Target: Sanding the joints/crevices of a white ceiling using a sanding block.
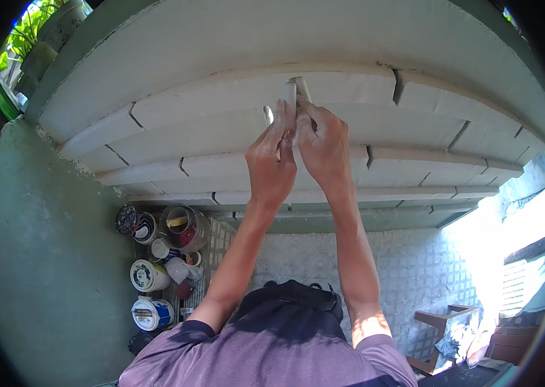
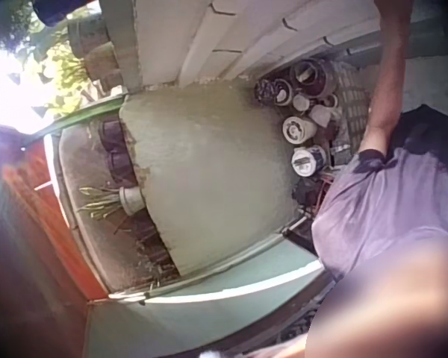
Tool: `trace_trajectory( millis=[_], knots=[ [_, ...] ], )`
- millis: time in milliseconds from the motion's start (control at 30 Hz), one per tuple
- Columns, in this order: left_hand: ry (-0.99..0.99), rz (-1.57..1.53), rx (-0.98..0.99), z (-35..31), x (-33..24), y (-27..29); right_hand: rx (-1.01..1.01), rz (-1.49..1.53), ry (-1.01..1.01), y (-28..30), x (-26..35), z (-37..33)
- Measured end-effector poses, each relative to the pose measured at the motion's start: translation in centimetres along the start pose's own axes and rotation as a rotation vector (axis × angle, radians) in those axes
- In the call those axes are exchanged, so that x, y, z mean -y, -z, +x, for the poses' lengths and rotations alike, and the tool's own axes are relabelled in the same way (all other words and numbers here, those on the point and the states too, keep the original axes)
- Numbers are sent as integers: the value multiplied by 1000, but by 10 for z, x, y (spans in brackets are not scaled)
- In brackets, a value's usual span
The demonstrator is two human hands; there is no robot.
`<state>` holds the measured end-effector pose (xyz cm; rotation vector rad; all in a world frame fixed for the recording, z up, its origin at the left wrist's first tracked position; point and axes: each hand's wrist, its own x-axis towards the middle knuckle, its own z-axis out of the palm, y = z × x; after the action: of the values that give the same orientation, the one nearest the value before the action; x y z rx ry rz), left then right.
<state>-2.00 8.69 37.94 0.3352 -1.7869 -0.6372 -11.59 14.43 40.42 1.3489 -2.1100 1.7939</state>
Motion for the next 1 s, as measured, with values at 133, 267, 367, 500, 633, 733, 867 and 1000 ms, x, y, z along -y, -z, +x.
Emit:
trace_trajectory(
  millis=[133, 267, 367, 500, 633, 733, 867, 1000],
  knots=[
    [26, -6, -80, -11, 3, -5, -83, 570, -60, -15, -11, -13],
    [-42, 26, -45, -36, 14, -9, 12, 261, -188, -18, 6, -17],
    [-9, -35, -30, -36, 13, -8, -2, 356, -304, -22, 6, -19],
    [13, -160, 94, -29, 11, 0, -264, 325, -112, -28, 3, -2],
    [162, -193, 213, -59, 21, 29, -622, -157, 511, 7, -13, 102],
    [234, -25, 264, -105, 61, 45, -593, -304, 596, -3, -27, 154],
    [324, 78, 323, -125, 74, 57, -315, -391, 675, -72, -17, 134],
    [366, 161, 414, -140, 90, 81, -179, -650, 759, -31, -28, 138]
  ],
)
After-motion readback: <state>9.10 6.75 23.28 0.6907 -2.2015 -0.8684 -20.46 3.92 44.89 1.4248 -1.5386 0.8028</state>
